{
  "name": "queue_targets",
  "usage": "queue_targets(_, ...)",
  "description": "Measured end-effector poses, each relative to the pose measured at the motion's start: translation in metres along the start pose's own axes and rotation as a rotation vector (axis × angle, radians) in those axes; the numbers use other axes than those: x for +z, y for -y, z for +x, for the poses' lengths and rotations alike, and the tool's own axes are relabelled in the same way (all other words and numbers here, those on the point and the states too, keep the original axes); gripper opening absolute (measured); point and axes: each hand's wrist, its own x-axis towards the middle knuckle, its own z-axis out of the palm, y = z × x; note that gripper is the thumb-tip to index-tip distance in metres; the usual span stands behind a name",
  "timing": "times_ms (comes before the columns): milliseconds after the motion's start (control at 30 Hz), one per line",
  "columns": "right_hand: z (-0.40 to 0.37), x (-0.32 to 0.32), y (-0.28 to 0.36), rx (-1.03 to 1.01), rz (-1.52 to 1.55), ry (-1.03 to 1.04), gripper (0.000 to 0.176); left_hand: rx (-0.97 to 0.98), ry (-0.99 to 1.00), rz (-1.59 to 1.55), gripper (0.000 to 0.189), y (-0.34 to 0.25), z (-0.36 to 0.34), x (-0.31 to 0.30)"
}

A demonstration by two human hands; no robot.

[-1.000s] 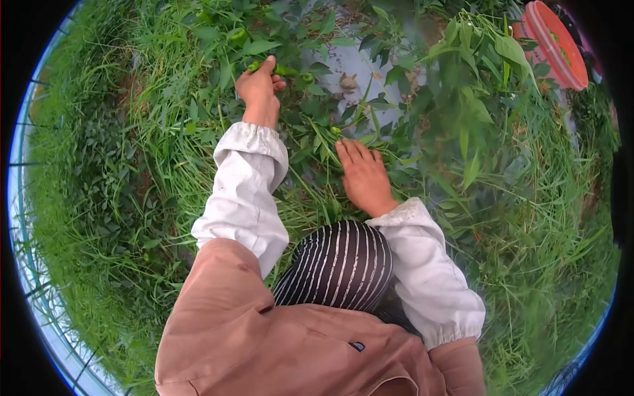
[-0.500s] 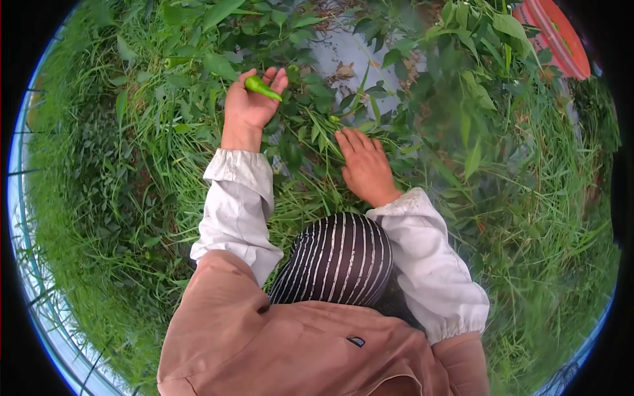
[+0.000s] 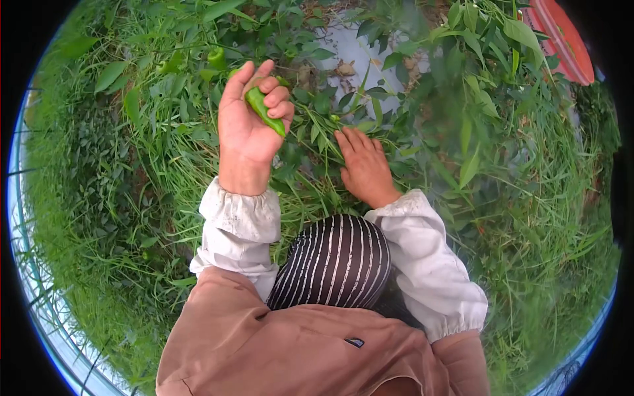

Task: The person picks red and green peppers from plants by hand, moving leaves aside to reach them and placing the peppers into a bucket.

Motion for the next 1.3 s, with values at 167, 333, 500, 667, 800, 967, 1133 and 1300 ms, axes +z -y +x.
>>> queue_targets(167, -0.003, 0.003, -0.003, -0.005, -0.005, -0.013, 0.068, -0.125, -0.190, 0.217, 0.022, 0.078, 0.045, -0.020)
queue_targets(333, -0.004, 0.002, 0.003, 0.004, -0.031, -0.009, 0.069, 0.250, -0.529, -0.009, 0.011, 0.054, 0.173, -0.083)
queue_targets(500, -0.006, 0.001, 0.004, 0.018, 0.004, 0.009, 0.070, 0.431, -0.507, 0.256, 0.007, 0.056, 0.175, -0.068)
queue_targets(667, -0.008, 0.004, 0.001, -0.005, -0.018, 0.015, 0.073, 0.414, -0.564, 0.427, 0.013, 0.047, 0.181, -0.075)
queue_targets(800, -0.006, 0.000, 0.001, 0.004, -0.015, 0.030, 0.075, 0.247, -0.535, 0.570, 0.021, 0.042, 0.166, -0.060)
queue_targets(967, -0.008, 0.003, -0.002, 0.010, 0.014, 0.019, 0.077, 0.243, 0.032, 0.444, 0.028, 0.052, 0.117, -0.007)
queue_targets(1133, -0.005, 0.003, 0.000, 0.005, 0.015, -0.033, 0.071, 0.002, 0.013, 0.197, 0.016, 0.082, 0.153, -0.032)
queue_targets(1300, -0.010, 0.008, -0.002, 0.000, -0.013, 0.002, 0.077, 0.107, -0.378, 0.157, 0.018, 0.068, 0.225, -0.114)
